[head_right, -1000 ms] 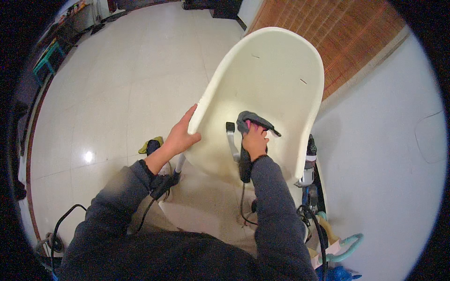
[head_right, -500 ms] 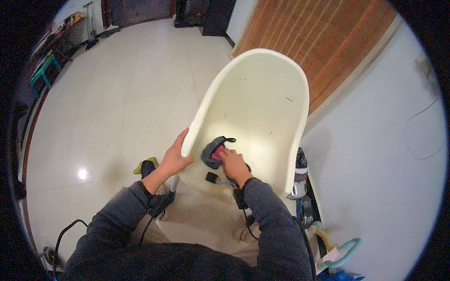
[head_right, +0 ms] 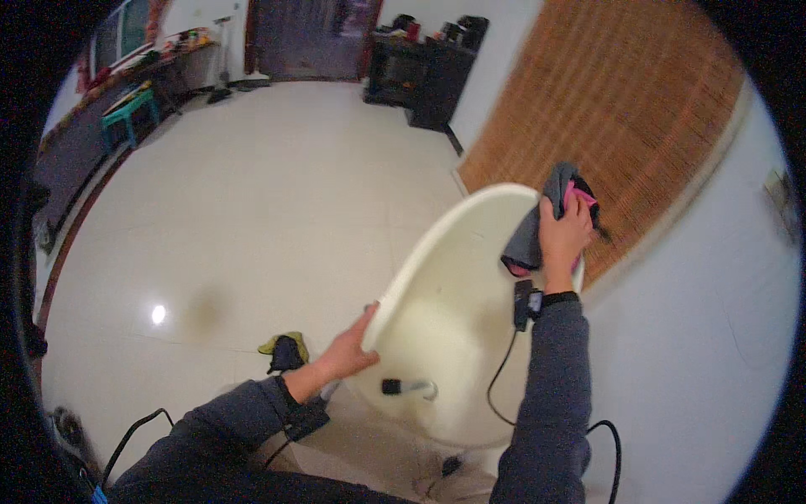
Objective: The person assembles a baby high chair by attaching legs, wiping the seat, and installing the tray and backrest. They then clean a small pink chair with a cloth. The person handles the chair components and a cleaning cloth.
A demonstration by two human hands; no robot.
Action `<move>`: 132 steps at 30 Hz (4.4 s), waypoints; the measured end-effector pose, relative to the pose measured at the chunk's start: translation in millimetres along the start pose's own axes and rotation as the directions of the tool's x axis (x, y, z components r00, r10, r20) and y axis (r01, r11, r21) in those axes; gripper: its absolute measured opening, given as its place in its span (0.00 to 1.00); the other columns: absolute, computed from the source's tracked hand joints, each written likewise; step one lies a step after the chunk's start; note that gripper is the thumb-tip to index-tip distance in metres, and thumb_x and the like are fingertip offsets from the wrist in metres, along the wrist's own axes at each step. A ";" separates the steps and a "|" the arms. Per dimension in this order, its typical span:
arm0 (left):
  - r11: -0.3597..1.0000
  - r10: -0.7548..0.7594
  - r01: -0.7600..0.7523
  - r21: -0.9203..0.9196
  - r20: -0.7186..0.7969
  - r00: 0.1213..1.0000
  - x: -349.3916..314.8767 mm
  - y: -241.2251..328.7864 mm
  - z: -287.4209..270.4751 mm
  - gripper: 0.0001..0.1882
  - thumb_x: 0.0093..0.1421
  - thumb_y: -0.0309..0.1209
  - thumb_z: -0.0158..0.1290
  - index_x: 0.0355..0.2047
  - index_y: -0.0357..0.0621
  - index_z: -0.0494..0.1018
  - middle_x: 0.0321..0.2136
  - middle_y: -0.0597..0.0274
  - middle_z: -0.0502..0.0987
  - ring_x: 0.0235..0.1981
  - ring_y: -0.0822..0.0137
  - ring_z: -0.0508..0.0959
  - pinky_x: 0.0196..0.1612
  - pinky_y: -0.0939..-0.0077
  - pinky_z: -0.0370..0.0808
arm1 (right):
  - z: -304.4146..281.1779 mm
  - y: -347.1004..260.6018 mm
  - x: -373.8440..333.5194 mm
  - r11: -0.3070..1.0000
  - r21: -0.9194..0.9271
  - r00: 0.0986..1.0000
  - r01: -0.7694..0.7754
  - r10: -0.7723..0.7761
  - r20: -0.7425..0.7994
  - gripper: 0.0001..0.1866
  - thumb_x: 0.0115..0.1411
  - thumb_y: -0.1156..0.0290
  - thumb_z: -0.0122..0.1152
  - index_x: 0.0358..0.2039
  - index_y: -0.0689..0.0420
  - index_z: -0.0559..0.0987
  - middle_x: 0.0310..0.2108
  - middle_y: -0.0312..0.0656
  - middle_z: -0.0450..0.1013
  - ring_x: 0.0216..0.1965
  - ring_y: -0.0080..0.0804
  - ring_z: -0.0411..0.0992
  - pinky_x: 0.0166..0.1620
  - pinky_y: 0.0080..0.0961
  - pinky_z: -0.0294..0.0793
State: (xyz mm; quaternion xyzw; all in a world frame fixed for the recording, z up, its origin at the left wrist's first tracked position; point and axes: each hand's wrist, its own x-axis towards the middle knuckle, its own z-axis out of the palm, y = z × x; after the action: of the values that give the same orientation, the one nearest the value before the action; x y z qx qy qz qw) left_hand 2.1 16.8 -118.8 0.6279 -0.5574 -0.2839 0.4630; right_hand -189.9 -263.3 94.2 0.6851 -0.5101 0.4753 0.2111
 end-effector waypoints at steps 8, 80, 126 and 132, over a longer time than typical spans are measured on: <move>1.000 -0.011 0.010 0.007 0.036 0.999 -0.3 4.6 4.6 0.48 0.46 0.29 0.56 0.65 0.45 0.42 0.61 0.41 0.56 0.58 0.47 0.63 0.57 0.64 0.65 | 40.5 -100.6 -27.3 0.860 0.315 0.744 0.401 -0.507 0.435 0.18 0.45 0.55 0.61 0.33 0.53 0.83 0.34 0.48 0.77 0.39 0.46 0.73 0.46 0.36 0.70; 0.994 0.063 -0.057 0.093 -0.061 0.996 1.6 -10.2 3.9 0.44 0.47 0.30 0.52 0.64 0.38 0.46 0.58 0.38 0.58 0.59 0.46 0.61 0.60 0.66 0.61 | -15.7 -20.7 -372.1 0.968 0.220 0.518 0.122 -0.251 0.818 0.33 0.55 0.54 0.57 0.56 0.59 0.65 0.59 0.57 0.58 0.61 0.57 0.53 0.61 0.47 0.55; 0.787 0.589 -0.451 0.420 -0.297 0.752 3.9 31.1 -20.3 0.24 0.58 0.30 0.46 0.57 0.56 0.64 0.59 0.59 0.61 0.61 0.57 0.57 0.63 0.57 0.54 | -477.7 178.0 -171.8 0.853 -0.235 0.703 -0.466 0.518 0.487 0.25 0.56 0.50 0.59 0.41 0.60 0.73 0.29 0.48 0.76 0.32 0.33 0.75 0.36 0.30 0.74; 0.760 0.609 -0.506 0.408 -0.173 0.774 -28.7 66.0 -5.7 0.24 0.56 0.22 0.44 0.54 0.55 0.68 0.57 0.61 0.64 0.60 0.58 0.59 0.63 0.61 0.56 | -617.8 302.9 -232.9 0.683 -0.630 0.623 -0.368 0.685 0.378 0.15 0.58 0.61 0.56 0.41 0.58 0.78 0.33 0.51 0.77 0.37 0.38 0.77 0.40 0.31 0.74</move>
State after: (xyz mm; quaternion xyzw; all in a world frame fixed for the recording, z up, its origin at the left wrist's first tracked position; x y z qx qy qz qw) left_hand -27.9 49.3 -61.8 0.5357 -0.6850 0.0660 0.4894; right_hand -738.2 212.7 116.7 0.5292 -0.8363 0.1326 0.0547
